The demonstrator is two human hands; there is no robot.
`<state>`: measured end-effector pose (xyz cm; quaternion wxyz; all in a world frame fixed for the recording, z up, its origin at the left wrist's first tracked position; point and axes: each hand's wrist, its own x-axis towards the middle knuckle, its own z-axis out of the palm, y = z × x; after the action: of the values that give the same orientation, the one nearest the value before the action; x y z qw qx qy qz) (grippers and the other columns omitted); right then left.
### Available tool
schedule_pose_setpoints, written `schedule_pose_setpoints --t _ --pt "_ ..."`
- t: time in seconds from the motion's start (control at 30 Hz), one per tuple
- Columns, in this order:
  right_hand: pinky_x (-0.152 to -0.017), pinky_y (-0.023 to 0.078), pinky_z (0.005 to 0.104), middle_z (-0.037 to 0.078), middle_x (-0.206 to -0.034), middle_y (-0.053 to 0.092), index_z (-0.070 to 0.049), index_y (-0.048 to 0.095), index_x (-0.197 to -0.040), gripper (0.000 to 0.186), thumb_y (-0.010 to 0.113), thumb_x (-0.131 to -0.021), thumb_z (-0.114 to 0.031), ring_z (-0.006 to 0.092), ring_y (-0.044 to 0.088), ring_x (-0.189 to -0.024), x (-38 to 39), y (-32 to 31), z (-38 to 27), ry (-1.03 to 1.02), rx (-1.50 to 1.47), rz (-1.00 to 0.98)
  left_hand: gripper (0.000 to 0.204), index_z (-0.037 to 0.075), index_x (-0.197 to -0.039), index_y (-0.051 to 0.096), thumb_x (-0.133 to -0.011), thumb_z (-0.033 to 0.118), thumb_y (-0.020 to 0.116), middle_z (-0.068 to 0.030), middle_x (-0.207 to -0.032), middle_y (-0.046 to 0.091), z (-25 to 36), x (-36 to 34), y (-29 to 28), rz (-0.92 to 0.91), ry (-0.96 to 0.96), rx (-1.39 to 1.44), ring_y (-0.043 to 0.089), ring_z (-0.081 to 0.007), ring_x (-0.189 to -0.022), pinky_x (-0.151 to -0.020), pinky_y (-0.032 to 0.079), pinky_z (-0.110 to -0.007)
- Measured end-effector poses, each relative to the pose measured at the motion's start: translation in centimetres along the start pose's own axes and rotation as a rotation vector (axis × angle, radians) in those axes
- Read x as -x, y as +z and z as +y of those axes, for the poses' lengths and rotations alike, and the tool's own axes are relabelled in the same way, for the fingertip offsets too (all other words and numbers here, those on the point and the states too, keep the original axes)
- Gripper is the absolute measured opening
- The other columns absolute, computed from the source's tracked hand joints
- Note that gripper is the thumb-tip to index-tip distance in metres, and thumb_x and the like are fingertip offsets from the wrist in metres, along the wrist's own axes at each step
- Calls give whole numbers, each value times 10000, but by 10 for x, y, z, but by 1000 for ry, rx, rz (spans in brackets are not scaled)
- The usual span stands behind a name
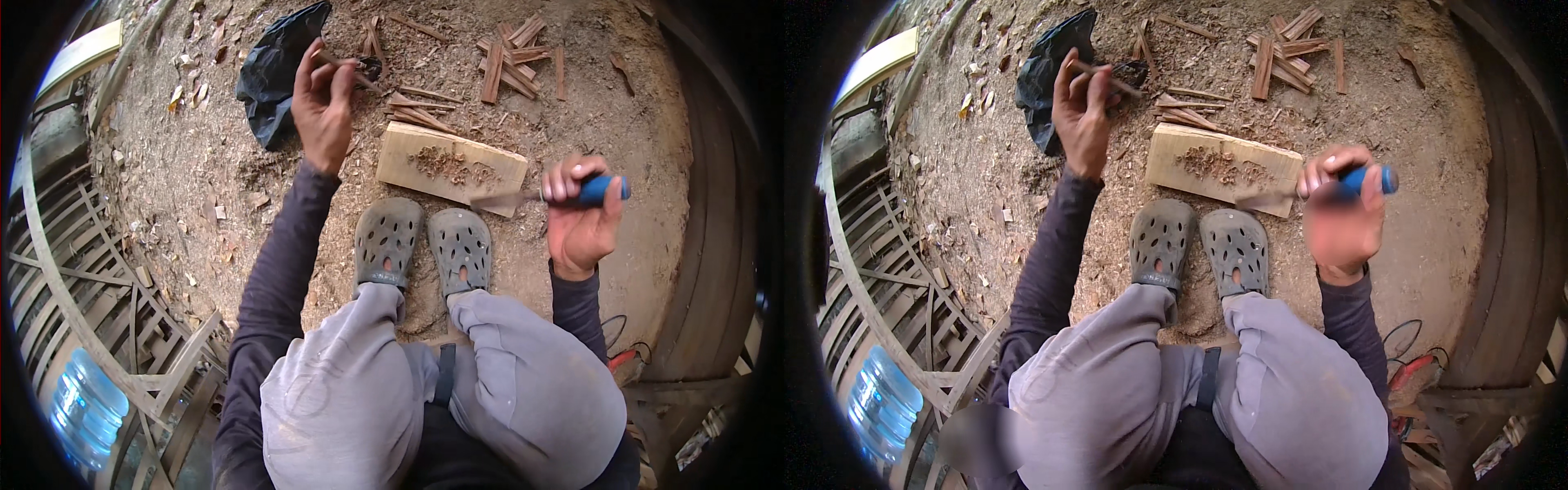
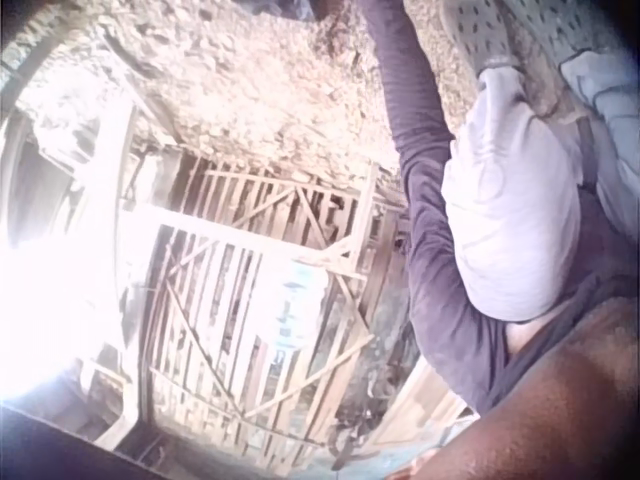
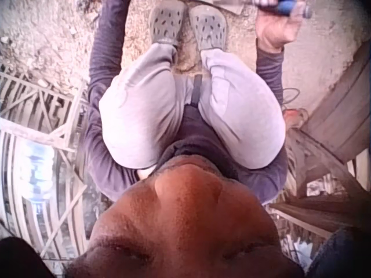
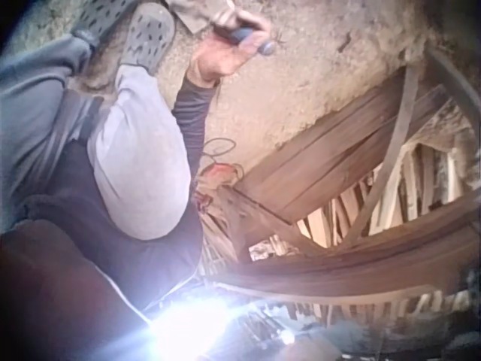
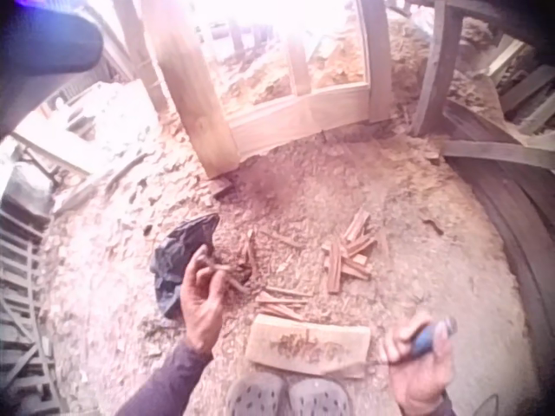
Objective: The person whittles a thin piece of wood with a handheld blade, repeatedly scraping shavings onto a wooden block on the ground.
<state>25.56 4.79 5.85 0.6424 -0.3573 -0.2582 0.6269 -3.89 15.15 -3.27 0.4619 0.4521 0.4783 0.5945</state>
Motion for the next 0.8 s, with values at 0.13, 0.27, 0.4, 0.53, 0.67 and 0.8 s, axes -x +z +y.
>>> schedule_pose_setpoints --t 0.13,0.27,0.4,0.53,0.67,0.8 --pt "-779 442 327 41 -795 498 -62 499 -862 186 517 -979 -206 177 517 -823 -30 28 50 -129 3 -109 332 74 -1303 488 -997 123 605 -138 -1134 700 12 46 -33 156 -82 -30 681 -151 -957 -774 573 -283" --pt "-721 476 341 73 -808 565 -42 515 -832 68 539 -895 -42 170 545 -763 -37 33 102 -199 137 -247 263 74 -1234 502 -996 125 602 -152 -1099 710 22 74 -44 159 -84 -50 695 -166 -915 -759 588 -304" --pt "-634 484 353 80 -744 566 -28 513 -848 100 578 -875 -99 173 538 -670 -19 8 90 -293 325 -233 228 53 -1214 517 -1005 123 579 -169 -1081 711 31 88 -48 122 -97 -83 702 -177 -897 -770 594 -310" --pt "-665 481 370 81 -746 558 -44 495 -853 104 552 -878 -128 193 532 -682 -12 -24 56 -349 423 -204 203 36 -1194 527 -1018 134 554 -192 -1085 703 30 86 -45 78 -96 -58 704 -195 -908 -766 602 -324" --pt "-685 475 358 91 -755 567 -57 487 -829 64 522 -873 -86 179 512 -687 -19 4 51 -359 329 -133 190 33 -1187 542 -1022 128 540 -197 -1130 684 33 83 -34 81 -103 0 703 -199 -930 -762 606 -325" --pt "-673 471 318 83 -765 578 -53 504 -798 93 526 -886 -73 144 521 -684 -25 39 96 -226 138 -241 173 24 -1156 576 -1016 123 553 -166 -1167 665 34 85 -25 84 -68 -30 700 -202 -939 -764 609 -331"
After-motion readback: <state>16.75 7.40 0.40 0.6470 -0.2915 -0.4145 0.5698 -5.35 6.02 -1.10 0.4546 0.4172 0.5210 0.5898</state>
